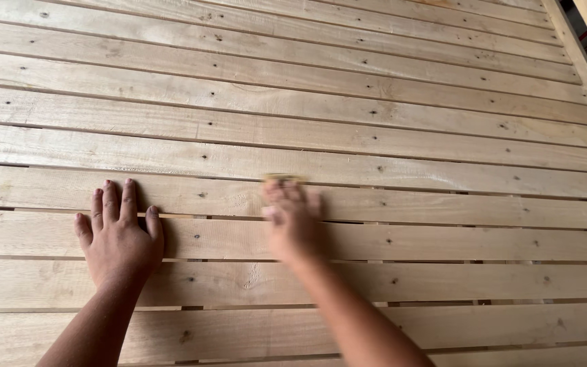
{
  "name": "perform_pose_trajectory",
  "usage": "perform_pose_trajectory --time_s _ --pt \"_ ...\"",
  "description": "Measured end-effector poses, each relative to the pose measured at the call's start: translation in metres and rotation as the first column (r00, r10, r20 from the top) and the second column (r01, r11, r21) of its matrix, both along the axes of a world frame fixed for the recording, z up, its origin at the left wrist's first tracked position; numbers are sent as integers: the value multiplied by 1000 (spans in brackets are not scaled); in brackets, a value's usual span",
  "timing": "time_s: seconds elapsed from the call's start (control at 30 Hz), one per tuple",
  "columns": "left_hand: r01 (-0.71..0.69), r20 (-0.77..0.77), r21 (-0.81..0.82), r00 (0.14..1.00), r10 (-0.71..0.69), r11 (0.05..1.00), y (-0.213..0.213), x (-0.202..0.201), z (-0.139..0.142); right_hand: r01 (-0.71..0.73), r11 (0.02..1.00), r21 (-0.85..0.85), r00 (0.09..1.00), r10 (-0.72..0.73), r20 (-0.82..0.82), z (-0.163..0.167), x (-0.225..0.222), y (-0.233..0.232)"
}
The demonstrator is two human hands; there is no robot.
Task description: The person sands the slatted wooden surface of a large furniture frame, holding a sanding block in one hand and rubbing it back and forth along the wood slats while steadying the frame with the other hand. They work across different sections of the panel and finish by running a hand along the sanded edge.
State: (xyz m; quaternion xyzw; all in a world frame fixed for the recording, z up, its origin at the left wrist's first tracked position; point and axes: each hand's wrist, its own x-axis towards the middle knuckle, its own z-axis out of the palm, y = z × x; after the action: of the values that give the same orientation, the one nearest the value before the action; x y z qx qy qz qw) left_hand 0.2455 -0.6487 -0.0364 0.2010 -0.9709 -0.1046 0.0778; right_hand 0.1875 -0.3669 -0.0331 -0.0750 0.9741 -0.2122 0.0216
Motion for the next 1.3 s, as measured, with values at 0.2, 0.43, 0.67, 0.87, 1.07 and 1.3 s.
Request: perform_pose_trajectory --time_s 0.2,0.43,0.67,0.87,1.07,1.3 --pt "367 -230 -5 905 -358 930 10 2 16 -482 826 -292 875 472 -109 8 2 -108" --pt "630 -17 27 777 -630 776 51 -41 35 -282 959 -16 955 282 92 21 -2 2" --pt "330 523 123 780 -344 936 150 -93 47 437 855 279 899 -410 -152 24 -13 177" --pt "712 259 151 641 -723 685 339 -117 36 511 812 284 859 -489 -149 -1 -21 205" --pt "392 332 391 784 -525 833 322 -121 30 438 814 382 886 -463 -28 11 -25 200" --pt "-15 294 17 956 10 1000 99 -117 34 354 866 353 935 -334 -118 14 -49 191"
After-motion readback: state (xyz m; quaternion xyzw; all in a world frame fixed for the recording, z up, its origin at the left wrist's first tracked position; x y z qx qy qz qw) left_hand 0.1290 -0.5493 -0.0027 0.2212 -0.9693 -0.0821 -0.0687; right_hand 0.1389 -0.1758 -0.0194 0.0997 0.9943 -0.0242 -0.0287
